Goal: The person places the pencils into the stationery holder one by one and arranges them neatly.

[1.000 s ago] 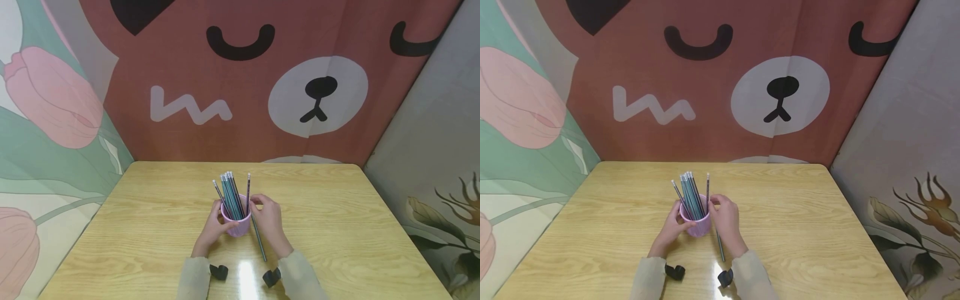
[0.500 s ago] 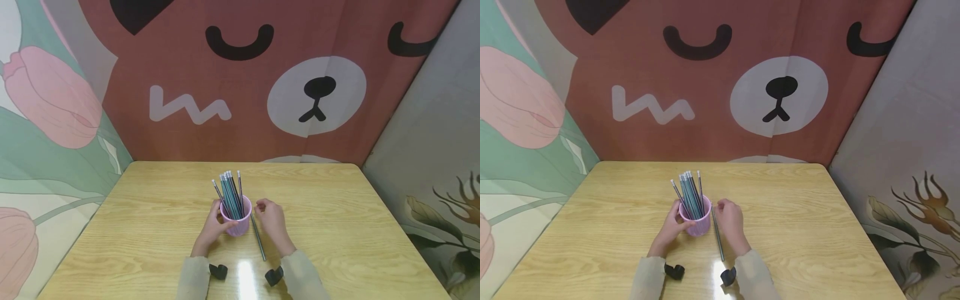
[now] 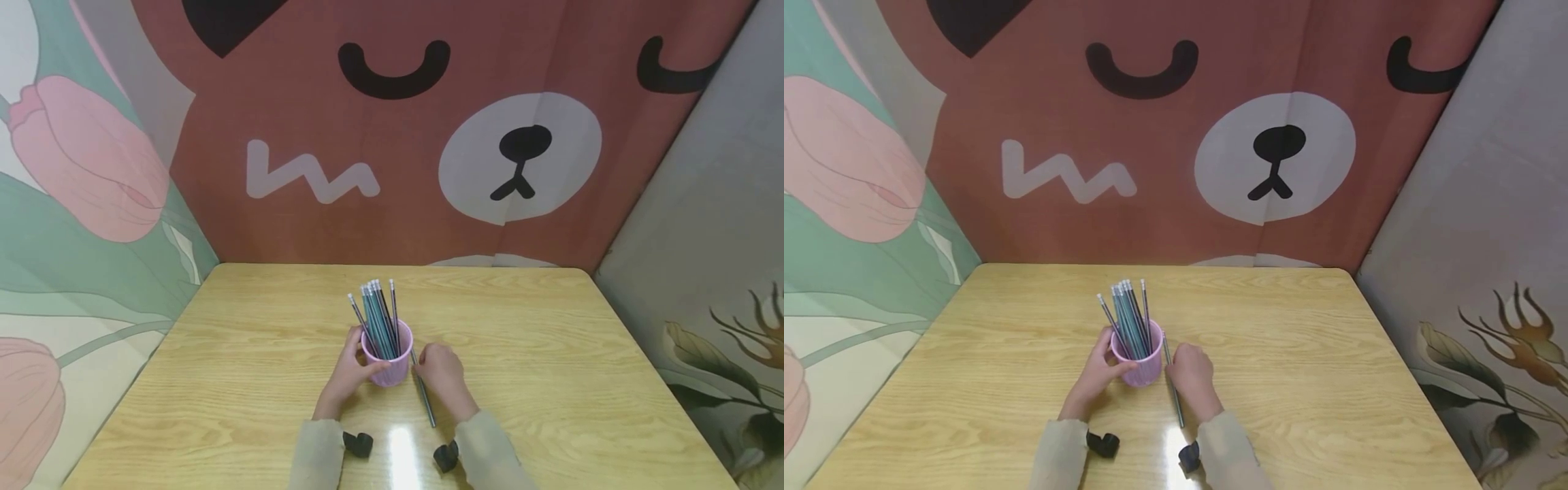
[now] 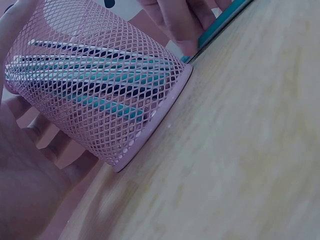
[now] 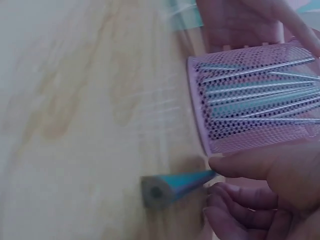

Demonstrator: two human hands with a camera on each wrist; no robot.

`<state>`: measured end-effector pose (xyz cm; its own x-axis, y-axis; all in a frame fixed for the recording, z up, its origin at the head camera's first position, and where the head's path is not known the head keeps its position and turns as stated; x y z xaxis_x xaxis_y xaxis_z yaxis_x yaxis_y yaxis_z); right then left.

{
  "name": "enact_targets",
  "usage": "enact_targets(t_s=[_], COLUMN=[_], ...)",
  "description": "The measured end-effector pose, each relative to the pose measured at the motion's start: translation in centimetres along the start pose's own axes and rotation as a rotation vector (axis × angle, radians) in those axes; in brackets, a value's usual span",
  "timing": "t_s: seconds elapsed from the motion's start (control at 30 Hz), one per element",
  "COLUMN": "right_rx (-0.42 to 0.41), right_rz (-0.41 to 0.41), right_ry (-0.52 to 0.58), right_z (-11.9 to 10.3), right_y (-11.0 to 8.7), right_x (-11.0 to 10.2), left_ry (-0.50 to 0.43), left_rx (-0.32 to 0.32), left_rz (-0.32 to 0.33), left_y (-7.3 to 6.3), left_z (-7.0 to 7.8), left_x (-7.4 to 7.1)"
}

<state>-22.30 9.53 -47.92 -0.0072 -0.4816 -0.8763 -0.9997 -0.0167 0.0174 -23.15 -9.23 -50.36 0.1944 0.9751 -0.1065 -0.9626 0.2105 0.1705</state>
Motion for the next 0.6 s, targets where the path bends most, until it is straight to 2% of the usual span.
enact_targets(t_s=[0.17, 0.37, 0.6], right_rx=[0.015, 0.04, 0.042], right_rz=[-0.008, -0.02, 0.086], right_ry=[-0.036, -0.007, 0.2], right_z=[0.0, 0.6, 1.8], right_y=[0.1, 0.2, 0.3], right_x=[0.1, -0.1, -1.2], left_ry=[-0.006, -0.015, -0.014], left_rx=[-0.013, -0.017, -0.015], left_rz=[0.005, -0.001, 0.003], left_y=[0.0, -0.1, -0.1], left_z=[0.0, 0.1, 0.1], left_x=[0.0, 0.0, 0.1])
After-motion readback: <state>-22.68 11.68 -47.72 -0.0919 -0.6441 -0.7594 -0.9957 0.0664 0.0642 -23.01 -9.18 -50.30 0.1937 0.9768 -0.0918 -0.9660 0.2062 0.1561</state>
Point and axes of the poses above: each hand's wrist, its own y-axis towards the middle knuckle, its own x-axis out of the palm, z = x × y, the point moved 3 cm from there along y, towards the middle knuckle, and after that the axes turned 1 degree about z, right-handed, at the moved point
